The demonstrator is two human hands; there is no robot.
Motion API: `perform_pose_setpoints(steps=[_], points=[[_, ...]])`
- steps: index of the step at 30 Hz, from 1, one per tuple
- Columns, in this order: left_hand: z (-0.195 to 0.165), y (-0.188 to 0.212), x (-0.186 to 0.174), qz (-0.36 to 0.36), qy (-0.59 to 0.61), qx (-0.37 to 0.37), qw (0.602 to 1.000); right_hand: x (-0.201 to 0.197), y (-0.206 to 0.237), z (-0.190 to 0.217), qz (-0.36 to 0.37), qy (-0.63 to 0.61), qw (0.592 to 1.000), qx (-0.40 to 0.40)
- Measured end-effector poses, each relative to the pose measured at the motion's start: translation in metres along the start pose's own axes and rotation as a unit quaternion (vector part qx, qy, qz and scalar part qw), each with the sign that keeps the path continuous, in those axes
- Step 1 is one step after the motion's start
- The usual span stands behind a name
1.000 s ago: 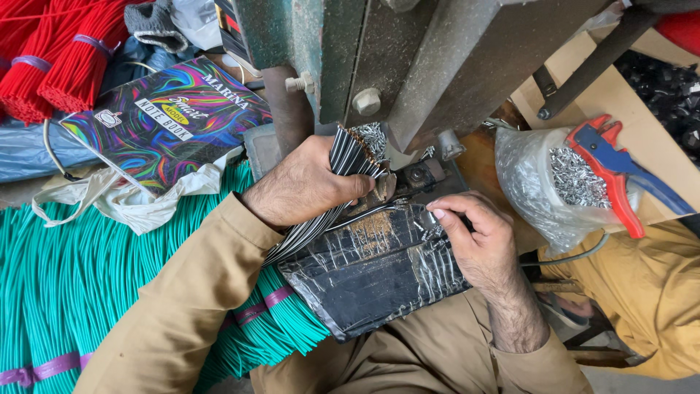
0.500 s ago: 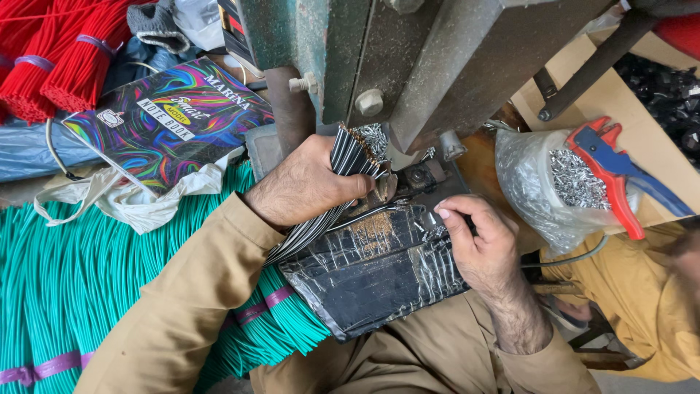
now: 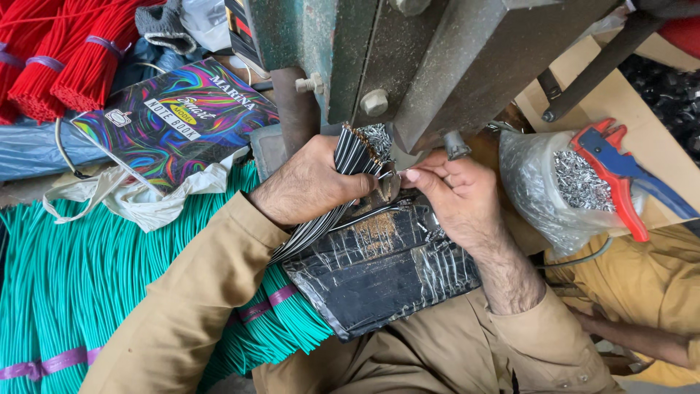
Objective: The person attaches small metal ferrules to the ends of black wire bristles, inserting each bristle tip into a ferrule and crimping it under a bench press machine. They use pliers on a bundle of bristles, gather the finished bristles, and continue fitting ferrules one at a time from a bag of metal fittings.
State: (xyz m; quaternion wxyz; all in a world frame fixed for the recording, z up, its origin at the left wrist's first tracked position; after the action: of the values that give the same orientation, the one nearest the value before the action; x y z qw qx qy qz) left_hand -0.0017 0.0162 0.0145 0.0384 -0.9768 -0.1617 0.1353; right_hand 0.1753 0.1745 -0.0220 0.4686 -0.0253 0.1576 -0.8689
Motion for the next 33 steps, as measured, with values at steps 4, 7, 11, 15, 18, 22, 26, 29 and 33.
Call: perform_pose_setpoints(steps=[4,7,11,15,18,22,26,29,33], points=[[0.002,0.000,0.000,0.001,0.014,-0.016,1.000,-0.003,-0.003,-0.009,-0.008,0.070,0.997,0.014],[0.002,0.000,0.000,0.002,0.010,-0.016,1.000,-0.005,-0.004,-0.014,-0.012,0.059,0.997,0.042],[0.000,0.001,-0.001,0.002,0.007,-0.027,1.000,-0.008,-0.005,-0.016,-0.018,0.098,0.994,0.038],[-0.003,0.002,-0.002,-0.010,0.013,-0.054,0.998,-0.008,-0.005,-0.017,-0.029,0.114,0.992,0.050],[-0.005,0.001,-0.002,-0.005,0.015,-0.037,0.999,-0.005,-0.002,-0.013,-0.014,0.081,0.996,0.033],[-0.005,0.001,-0.004,-0.008,-0.014,-0.042,0.999,-0.012,0.010,0.006,0.036,0.013,0.999,0.020],[-0.003,0.002,-0.005,0.014,-0.007,-0.011,1.000,-0.033,0.021,0.028,0.042,0.164,0.985,0.041],[-0.003,0.003,-0.005,0.036,-0.006,0.025,0.999,-0.042,0.028,0.035,0.086,0.344,0.935,-0.007],[-0.003,0.002,-0.003,0.029,-0.007,-0.025,0.999,-0.042,0.031,0.031,0.097,0.370,0.922,-0.048]])
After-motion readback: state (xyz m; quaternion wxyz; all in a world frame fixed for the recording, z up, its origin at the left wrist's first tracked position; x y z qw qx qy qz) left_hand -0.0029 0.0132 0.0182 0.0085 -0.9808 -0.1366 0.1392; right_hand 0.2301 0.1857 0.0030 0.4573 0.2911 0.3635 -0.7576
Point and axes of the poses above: each hand's wrist, its own y-axis away from the middle knuckle, its own x-axis out of the palm, z = x × y, the point moved 1 cm from there along -y, towards the middle knuckle, and after that the axes turned 3 degrees about -z, right-handed, at the moved point
